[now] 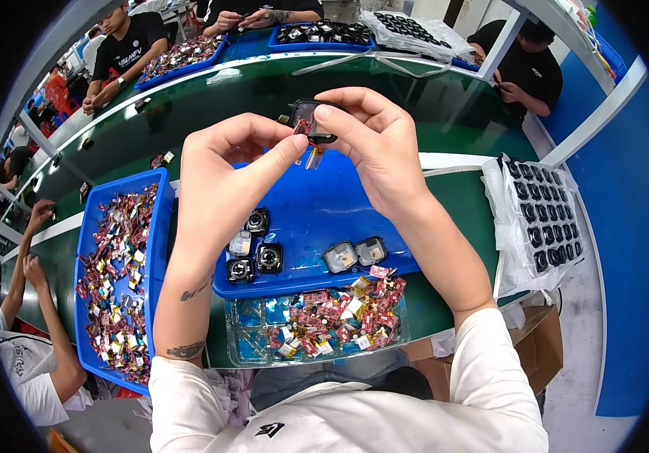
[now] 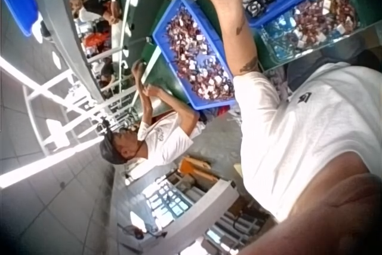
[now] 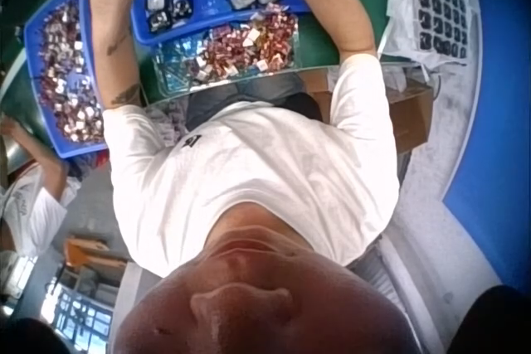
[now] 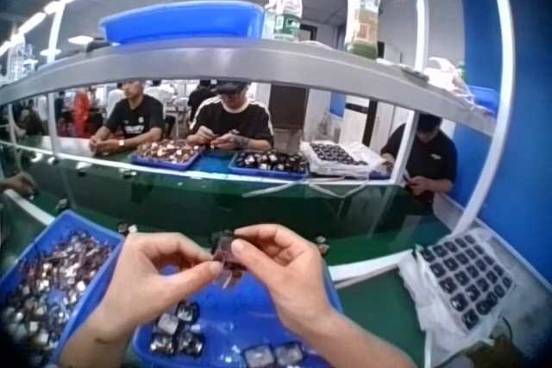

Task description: Assembling small electronic components and placing them into a tray.

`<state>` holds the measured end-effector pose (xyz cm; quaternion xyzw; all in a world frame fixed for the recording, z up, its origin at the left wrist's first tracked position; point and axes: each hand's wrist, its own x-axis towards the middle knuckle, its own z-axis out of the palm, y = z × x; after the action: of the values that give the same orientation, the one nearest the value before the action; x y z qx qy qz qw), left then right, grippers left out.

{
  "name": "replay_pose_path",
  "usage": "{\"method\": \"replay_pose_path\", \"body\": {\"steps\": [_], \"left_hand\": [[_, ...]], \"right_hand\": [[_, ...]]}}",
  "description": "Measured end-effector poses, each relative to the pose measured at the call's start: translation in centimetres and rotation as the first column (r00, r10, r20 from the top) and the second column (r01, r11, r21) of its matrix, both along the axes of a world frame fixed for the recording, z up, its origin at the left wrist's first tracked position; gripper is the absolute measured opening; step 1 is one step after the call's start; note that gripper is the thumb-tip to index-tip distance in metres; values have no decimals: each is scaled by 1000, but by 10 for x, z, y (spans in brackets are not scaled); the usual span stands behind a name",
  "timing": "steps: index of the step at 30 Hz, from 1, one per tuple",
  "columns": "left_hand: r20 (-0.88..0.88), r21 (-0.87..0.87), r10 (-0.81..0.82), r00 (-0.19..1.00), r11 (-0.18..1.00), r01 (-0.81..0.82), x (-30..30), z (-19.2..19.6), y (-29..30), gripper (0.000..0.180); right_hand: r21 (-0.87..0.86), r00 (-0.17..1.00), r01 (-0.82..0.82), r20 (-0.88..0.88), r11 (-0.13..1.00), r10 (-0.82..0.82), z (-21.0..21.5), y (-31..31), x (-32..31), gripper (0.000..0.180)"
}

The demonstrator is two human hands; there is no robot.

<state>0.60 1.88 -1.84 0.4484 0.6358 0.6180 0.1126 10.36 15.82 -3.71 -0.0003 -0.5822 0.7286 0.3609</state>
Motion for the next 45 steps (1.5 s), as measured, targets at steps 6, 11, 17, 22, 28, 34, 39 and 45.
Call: {"method": "replay_pose_path", "body": {"steps": [6, 11, 17, 22, 28, 34, 39, 45], "left_hand": [[-49, 15, -34, 998, 999, 35, 0, -3, 1, 12], [145, 93, -123, 982, 990, 111, 0, -5, 4, 11], [86, 70, 33, 996, 997, -39, -4, -3, 3, 24], [29, 72, 29, 999, 997, -31, -6, -1, 1, 27], [21, 29, -109, 994, 994, 109, -10, -7, 6, 28], [58, 22, -131, 990, 991, 130, -8, 0, 5, 33], [-443, 149, 166, 881, 983, -111, -3, -3, 4, 38], [-582, 370, 498, 643, 866, -336, -21, -4, 7, 13]], "right_hand": [[-9, 999, 34, -20, 999, -34, -4, 1, -2, 18], [173, 985, 171, -54, 970, -164, -3, -2, -1, 15], [230, 996, 87, -52, 969, -77, 4, -5, 4, 16], [228, 999, -17, -34, 973, 25, 5, -4, 4, 20], [281, 994, -85, 85, 956, 64, 4, 10, 4, 18], [159, 932, -346, -60, 925, 358, -5, 30, -2, 20], [-137, 733, -680, -155, 721, 662, -5, 27, 0, 21], [14, 839, -540, 90, 841, 537, 2, 30, 6, 19]]}}
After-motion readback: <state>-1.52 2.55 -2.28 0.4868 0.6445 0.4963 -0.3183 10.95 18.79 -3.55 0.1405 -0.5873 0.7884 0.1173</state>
